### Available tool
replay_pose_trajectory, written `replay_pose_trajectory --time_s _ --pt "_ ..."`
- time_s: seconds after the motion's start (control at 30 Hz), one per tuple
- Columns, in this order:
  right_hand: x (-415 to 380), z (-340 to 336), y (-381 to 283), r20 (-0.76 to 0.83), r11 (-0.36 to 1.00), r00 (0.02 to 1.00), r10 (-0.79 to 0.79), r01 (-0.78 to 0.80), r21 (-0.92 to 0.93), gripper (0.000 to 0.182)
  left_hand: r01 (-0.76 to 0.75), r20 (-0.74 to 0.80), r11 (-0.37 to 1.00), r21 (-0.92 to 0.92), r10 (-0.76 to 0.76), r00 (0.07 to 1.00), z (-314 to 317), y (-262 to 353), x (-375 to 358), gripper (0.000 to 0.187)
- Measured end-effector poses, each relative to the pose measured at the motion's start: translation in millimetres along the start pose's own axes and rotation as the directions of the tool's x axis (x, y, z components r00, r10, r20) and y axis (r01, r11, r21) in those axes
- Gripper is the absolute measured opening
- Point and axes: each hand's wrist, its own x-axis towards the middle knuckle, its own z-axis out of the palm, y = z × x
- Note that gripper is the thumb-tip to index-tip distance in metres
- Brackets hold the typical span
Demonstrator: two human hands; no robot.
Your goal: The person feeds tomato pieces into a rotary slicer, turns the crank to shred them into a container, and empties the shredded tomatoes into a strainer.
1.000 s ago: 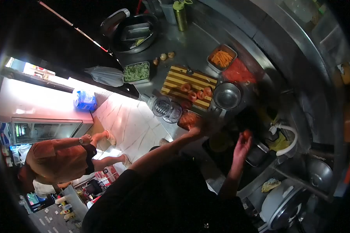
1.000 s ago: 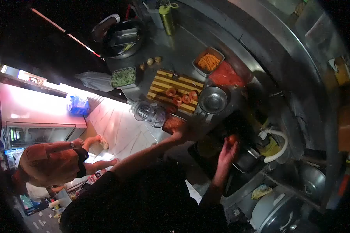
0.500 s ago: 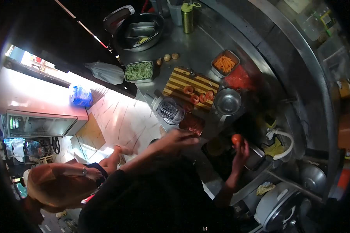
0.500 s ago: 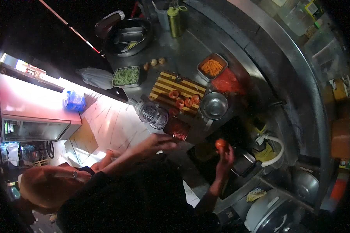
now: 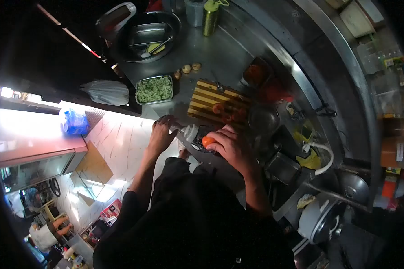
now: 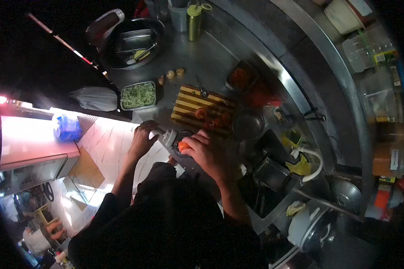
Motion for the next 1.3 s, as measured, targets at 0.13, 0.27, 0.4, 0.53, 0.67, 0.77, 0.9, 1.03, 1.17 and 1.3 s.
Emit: replay_pose_trajectory --time_s 0.13,0.27,0.4,0.53,0.67,0.77,0.9,1.03,1.17,1.3 --pt "15.8 20.6 -14.5 0.144 0.966 0.961 0.236 -0.216 -0.145 0.025 -0.066 0.238 0.998 0.017 0.06 0.969 9.0 -28.2 11.8 0.027" --pt "8.0 47.4 -9.6 0.041 0.958 0.965 0.259 -0.251 -0.137 0.015 -0.151 0.381 0.988 -0.021 0.148 0.913 46.7 -81.9 25.5 0.023" --pt "-0.5 64.6 -19.6 -0.206 0.95 0.946 0.251 -0.281 -0.132 0.012 -0.298 0.391 0.932 0.208 0.2 0.898 57.9 -90.2 53.0 0.024" --pt "-2.6 61.8 -22.0 -0.176 0.942 0.932 0.317 -0.332 -0.058 0.008 -0.521 0.266 0.768 0.371 0.45 0.853 104.0 -129.0 91.0 0.028" --pt "-5.0 68.1 -25.2 -0.156 0.928 0.928 0.338 -0.356 -0.109 0.005 -0.092 0.114 0.951 0.296 0.06 0.992 29.6 -3.4 142.7 0.031" --pt "-4.7 69.7 -21.0 -0.174 0.952 0.949 0.262 -0.284 -0.118 0.003 -0.169 0.17 0.936 0.308 0.121 0.978 -33.1 56.7 139.5 0.032" --pt "-4.7 85.1 -0.6 -0.007 0.95 0.972 0.236 -0.232 -0.208 0.009 -0.171 0.141 0.956 0.237 0.14 0.98 -77.3 81.4 45.5 0.02" --pt "-5.3 71.8 -1.8 0.0 0.972 0.995 0.097 -0.095 -0.217 0.009 -0.271 0.154 0.934 0.232 0.24 0.959 -70.0 52.3 -49.2 0.007" --pt "-4.5 74.7 -0.1 -0.025 0.982 0.994 0.107 -0.11 -0.155 0.008 -0.411 0.264 0.731 0.544 0.316 0.911 -4.5 -24.3 -62.6 0.011" --pt "-4.7 58.0 -1.3 -0.096 0.992 0.987 0.126 -0.128 -0.017 0.008 -0.02 0.325 0.9 0.436 -0.137 0.936 64.6 -72.7 29.3 0.024"
